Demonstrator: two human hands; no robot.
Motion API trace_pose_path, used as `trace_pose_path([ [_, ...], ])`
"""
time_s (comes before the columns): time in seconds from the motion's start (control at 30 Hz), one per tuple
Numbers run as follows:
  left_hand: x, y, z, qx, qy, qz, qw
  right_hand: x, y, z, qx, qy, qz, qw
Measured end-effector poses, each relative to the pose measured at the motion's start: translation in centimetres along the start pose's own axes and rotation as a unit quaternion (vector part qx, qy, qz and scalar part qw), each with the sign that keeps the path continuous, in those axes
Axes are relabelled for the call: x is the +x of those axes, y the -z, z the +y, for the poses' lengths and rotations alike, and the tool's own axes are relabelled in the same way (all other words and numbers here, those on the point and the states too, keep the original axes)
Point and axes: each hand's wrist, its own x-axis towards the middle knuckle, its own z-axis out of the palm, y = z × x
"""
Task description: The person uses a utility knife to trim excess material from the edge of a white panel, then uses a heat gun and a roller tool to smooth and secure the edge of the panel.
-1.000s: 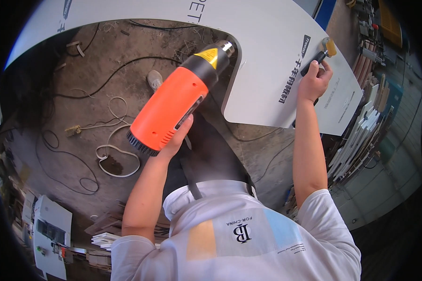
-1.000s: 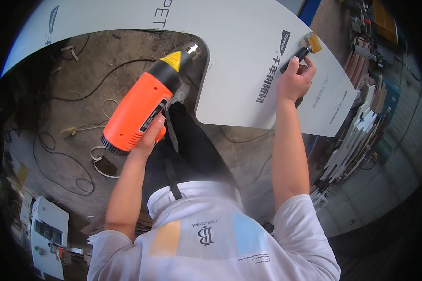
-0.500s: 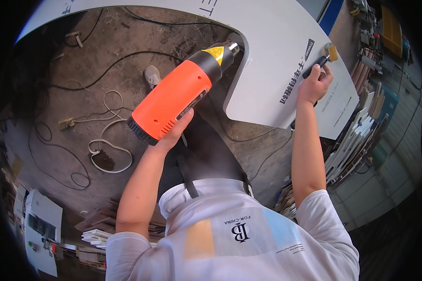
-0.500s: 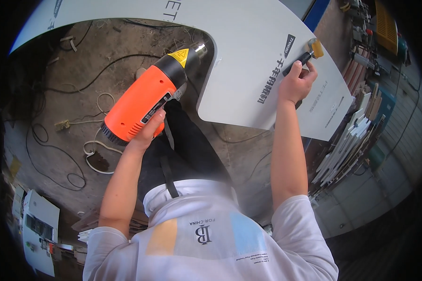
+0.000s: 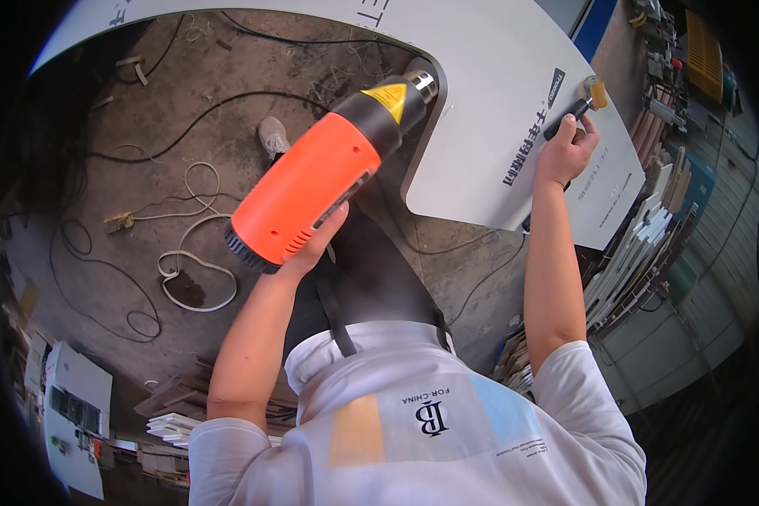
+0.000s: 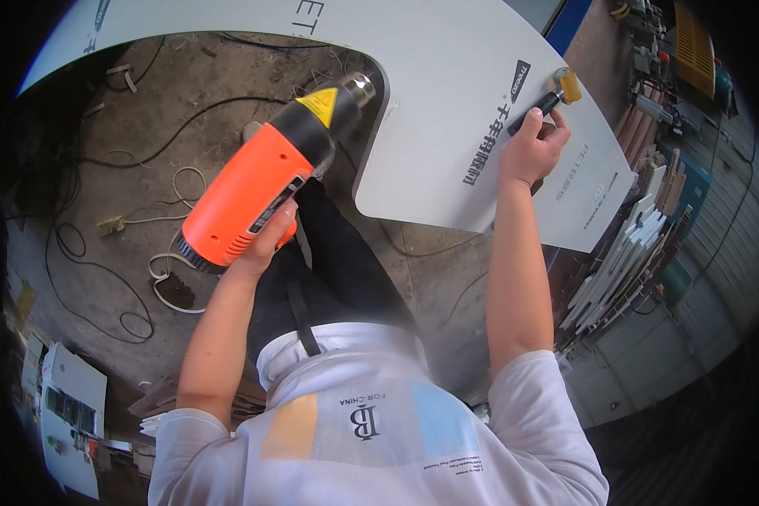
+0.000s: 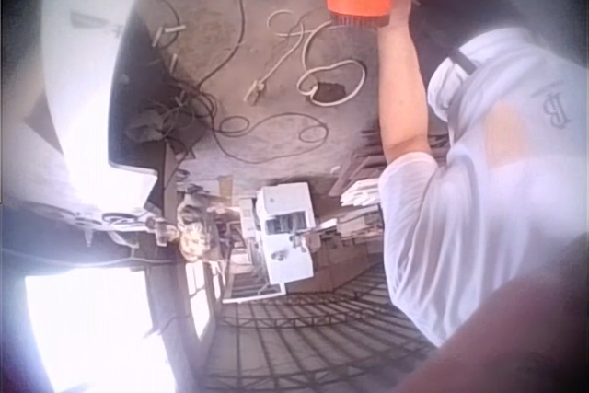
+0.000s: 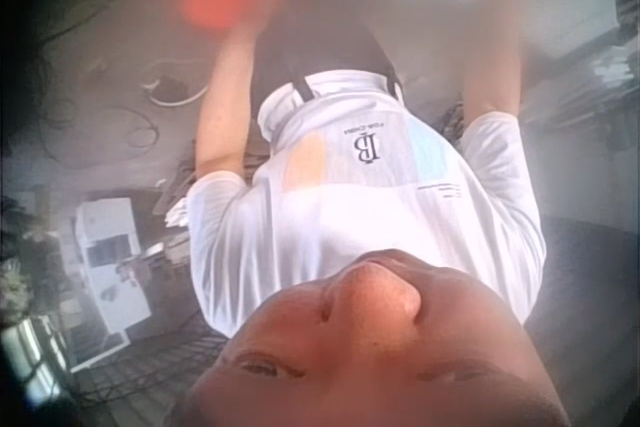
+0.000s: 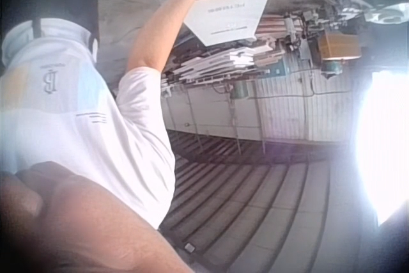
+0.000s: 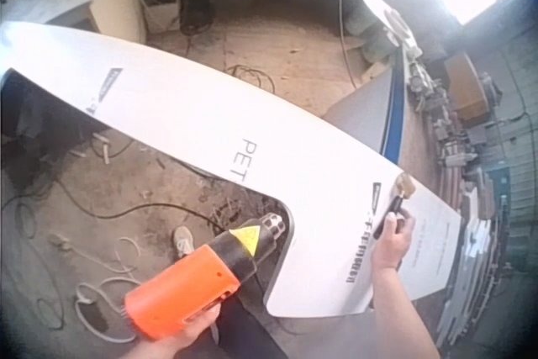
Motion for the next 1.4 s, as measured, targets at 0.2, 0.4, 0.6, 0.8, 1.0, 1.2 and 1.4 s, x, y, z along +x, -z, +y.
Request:
trace_pose_path([
  [0.2,-0.1,0.3,-0.5,-0.004,0.011,-0.006,1.000,0.0,0.0,-0.2,-0.010,-0.004,-0.003,1.000],
  [0.4,0.0,0.5,-0.7,0.021,0.006,-0.023,0.999,0.0,0.0,-0.1,-0.005,-0.005,-0.007,1.000],
  [0.6,0.0,0.6,-1.5,-0.023,0.047,-0.032,0.998,-0.1,0.0,-0.4,-0.018,-0.010,-0.005,1.000],
  [0.8,0.4,0.4,-2.0,-0.051,0.040,-0.025,0.998,-0.1,0.0,-0.3,-0.015,0.000,-0.001,1.000],
  [1.0,0.6,0.8,-2.6,-0.094,0.127,-0.046,0.986,0.1,0.0,0.0,-0.006,0.004,0.002,1.000],
  [1.2,0.6,0.9,-3.8,-0.066,0.055,-0.035,0.996,-0.1,-0.1,-0.3,-0.003,0.006,-0.001,1.000],
  [1.4,0.7,0.4,-1.2,-0.035,0.018,-0.022,0.999,0.0,0.2,0.0,-0.003,-0.001,0.000,1.000],
])
